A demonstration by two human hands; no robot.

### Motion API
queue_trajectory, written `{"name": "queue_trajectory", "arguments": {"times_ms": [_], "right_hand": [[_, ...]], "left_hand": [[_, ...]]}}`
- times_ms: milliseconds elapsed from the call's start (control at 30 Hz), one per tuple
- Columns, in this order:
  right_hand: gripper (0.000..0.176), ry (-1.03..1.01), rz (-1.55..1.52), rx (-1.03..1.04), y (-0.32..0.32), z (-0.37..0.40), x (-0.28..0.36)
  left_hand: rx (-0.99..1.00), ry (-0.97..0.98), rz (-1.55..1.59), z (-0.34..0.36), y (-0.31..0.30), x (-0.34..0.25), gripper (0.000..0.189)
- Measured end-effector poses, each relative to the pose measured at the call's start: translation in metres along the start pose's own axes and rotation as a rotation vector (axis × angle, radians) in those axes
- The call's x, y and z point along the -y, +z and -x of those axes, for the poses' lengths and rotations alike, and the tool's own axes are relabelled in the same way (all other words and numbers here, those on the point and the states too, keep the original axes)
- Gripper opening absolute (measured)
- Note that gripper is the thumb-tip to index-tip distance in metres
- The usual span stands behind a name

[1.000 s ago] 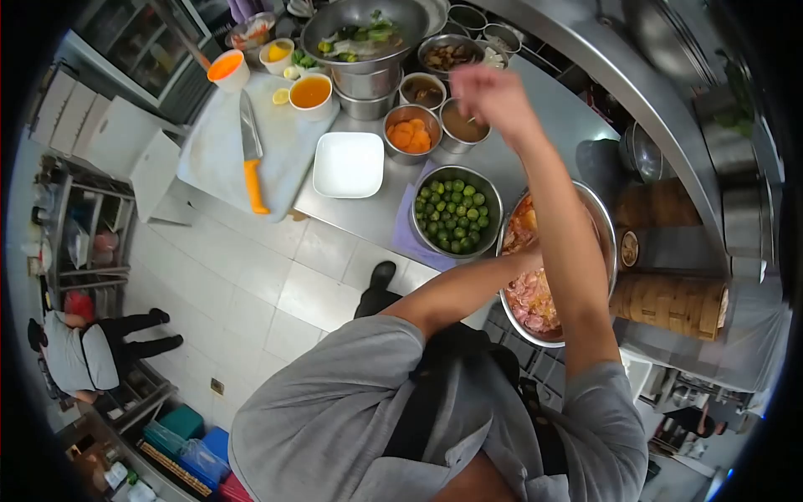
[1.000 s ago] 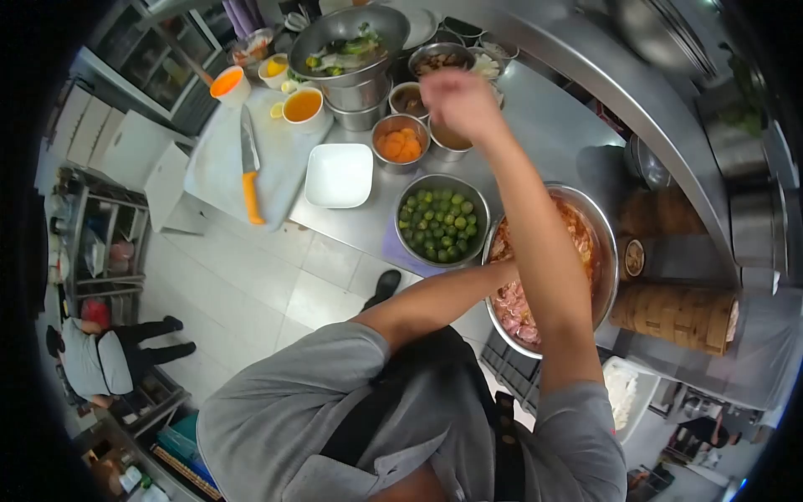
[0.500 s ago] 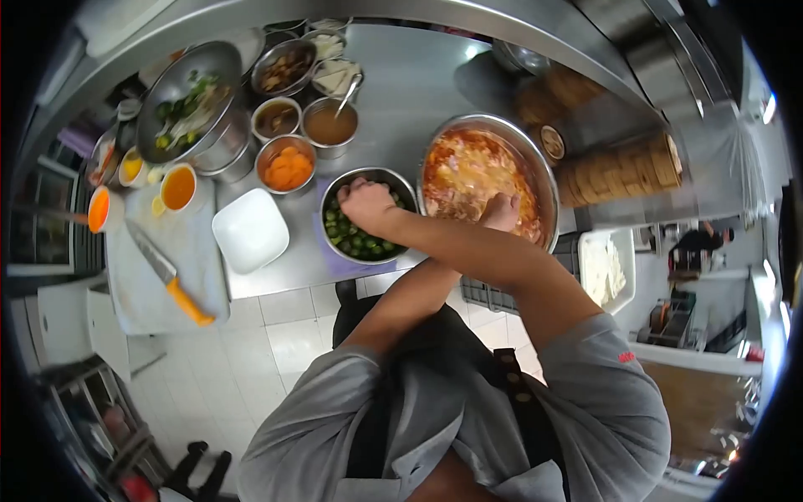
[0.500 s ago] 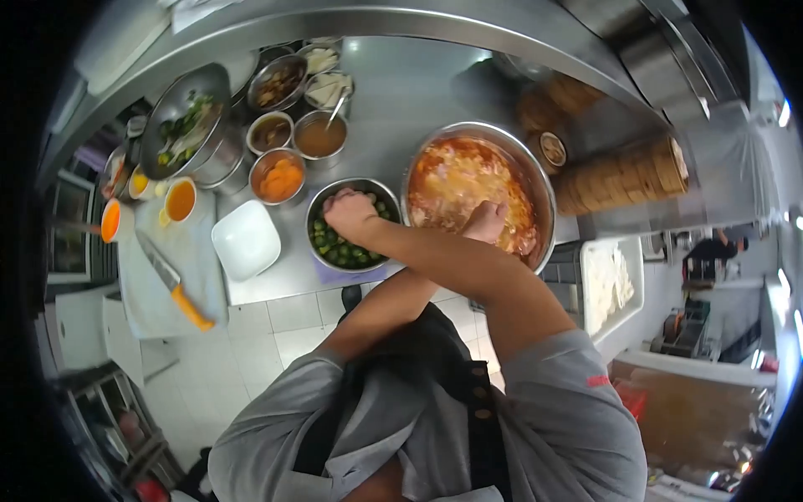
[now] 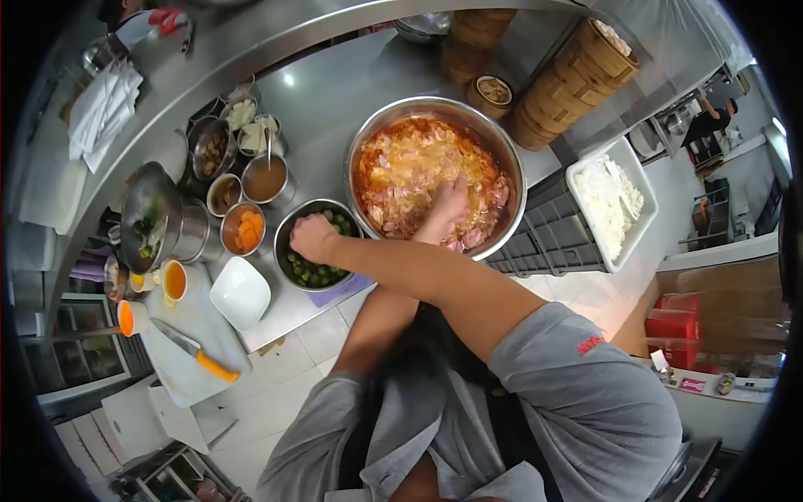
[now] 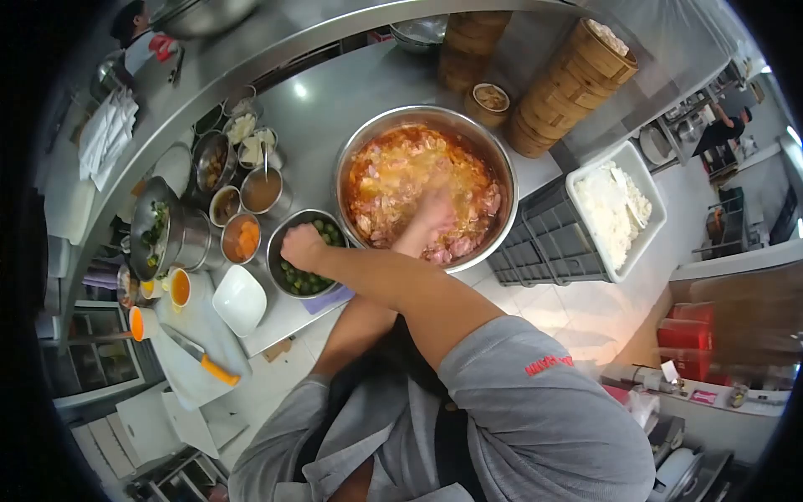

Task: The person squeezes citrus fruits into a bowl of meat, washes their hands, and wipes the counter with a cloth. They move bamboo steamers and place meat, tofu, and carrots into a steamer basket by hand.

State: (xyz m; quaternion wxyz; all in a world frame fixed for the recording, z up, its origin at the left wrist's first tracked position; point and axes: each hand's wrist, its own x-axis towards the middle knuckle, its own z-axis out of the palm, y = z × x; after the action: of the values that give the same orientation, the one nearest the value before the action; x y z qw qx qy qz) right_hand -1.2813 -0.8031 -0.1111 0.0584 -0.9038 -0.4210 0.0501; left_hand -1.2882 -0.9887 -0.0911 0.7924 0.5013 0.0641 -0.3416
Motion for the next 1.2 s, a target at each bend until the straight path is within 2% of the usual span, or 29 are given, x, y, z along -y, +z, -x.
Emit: {"name": "queue_trajectory", "arguments": {"times_ms": [67,100,167,200,300,333,367,433,500,533,567,600,633,700,733,767,800,833,900,1000,1067,1133,1200], "right_hand": [[0.020,0.150,0.162,0.066,0.009,0.000,0.008],[0.020,0.143,0.158,0.052,0.006,-0.001,0.012],[0.028,0.237,0.293,0.174,0.001,-0.004,0.020],[0.026,0.276,0.191,0.050,0.007,-0.006,0.019],[0.026,0.192,0.047,-0.053,0.003,-0.007,0.007],[0.025,0.173,-0.100,-0.010,-0.002,-0.007,0.002],[0.025,0.163,-0.100,-0.005,-0.015,-0.001,0.000],[0.031,0.010,-0.199,-0.037,-0.047,0.016,-0.005],[0.036,0.199,-0.360,0.021,-0.102,0.040,-0.015],[0.036,0.082,-0.280,-0.057,-0.106,0.050,-0.040],[0.035,0.196,-0.419,-0.142,-0.150,0.086,-0.050],[0.035,0.224,-0.524,-0.331,-0.140,0.100,-0.079],[0.036,0.207,-0.448,-0.330,-0.165,0.123,-0.095],[0.031,0.244,-0.489,-0.298,-0.168,0.156,-0.134],[0.027,0.173,-0.300,-0.261,-0.164,0.168,-0.152],[0.027,0.170,-0.288,-0.249,-0.164,0.176,-0.156],[0.023,0.228,-0.237,-0.175,-0.165,0.183,-0.158],[0.019,0.288,-0.187,-0.101,-0.164,0.189,-0.161],[0.018,0.216,-0.108,-0.077,-0.154,0.197,-0.173],[0.022,0.267,0.020,-0.027,-0.149,0.204,-0.177],[0.035,0.227,0.179,0.068,-0.144,0.205,-0.187],[0.037,0.229,0.199,0.107,-0.144,0.205,-0.185],[0.038,0.228,0.217,0.145,-0.143,0.204,-0.184]], "left_hand": [[0.043,-0.011,0.040,0.006,0.009,0.005,0.040],[0.093,-0.025,0.100,0.005,0.010,0.006,0.041],[0.067,-0.031,0.122,0.001,0.005,0.003,0.044],[0.083,-0.050,0.221,0.001,0.000,0.000,0.045],[0.085,-0.071,0.355,0.006,-0.008,-0.011,0.044],[0.079,-0.078,0.391,0.008,-0.010,-0.016,0.043],[0.072,-0.073,0.399,0.006,-0.014,-0.016,0.043],[0.117,-0.088,0.539,-0.002,-0.026,-0.012,0.039],[0.155,-0.101,0.590,-0.008,-0.045,-0.015,0.034],[0.192,-0.120,0.637,-0.009,-0.051,-0.014,0.029],[0.183,-0.103,0.670,-0.001,-0.045,-0.022,0.029],[0.060,-0.026,0.831,0.015,-0.030,-0.043,0.024],[0.060,0.006,0.782,0.007,-0.035,-0.040,0.020],[0.054,0.069,0.684,-0.009,-0.045,-0.033,0.012],[0.020,-0.002,0.668,-0.008,-0.039,-0.038,0.012],[-0.011,-0.072,0.648,-0.009,-0.033,-0.043,0.013],[0.051,-0.094,0.634,-0.018,-0.030,-0.042,0.017],[0.060,-0.090,0.644,-0.018,-0.024,-0.044,0.017],[0.040,-0.060,0.664,-0.023,-0.014,-0.045,0.019],[0.005,-0.086,0.672,-0.035,-0.008,-0.045,0.022],[-0.008,-0.103,0.688,-0.039,-0.003,-0.045,0.023],[-0.025,-0.117,0.703,-0.043,-0.003,-0.042,0.023],[0.039,-0.131,0.663,-0.044,-0.006,-0.038,0.023]]}}
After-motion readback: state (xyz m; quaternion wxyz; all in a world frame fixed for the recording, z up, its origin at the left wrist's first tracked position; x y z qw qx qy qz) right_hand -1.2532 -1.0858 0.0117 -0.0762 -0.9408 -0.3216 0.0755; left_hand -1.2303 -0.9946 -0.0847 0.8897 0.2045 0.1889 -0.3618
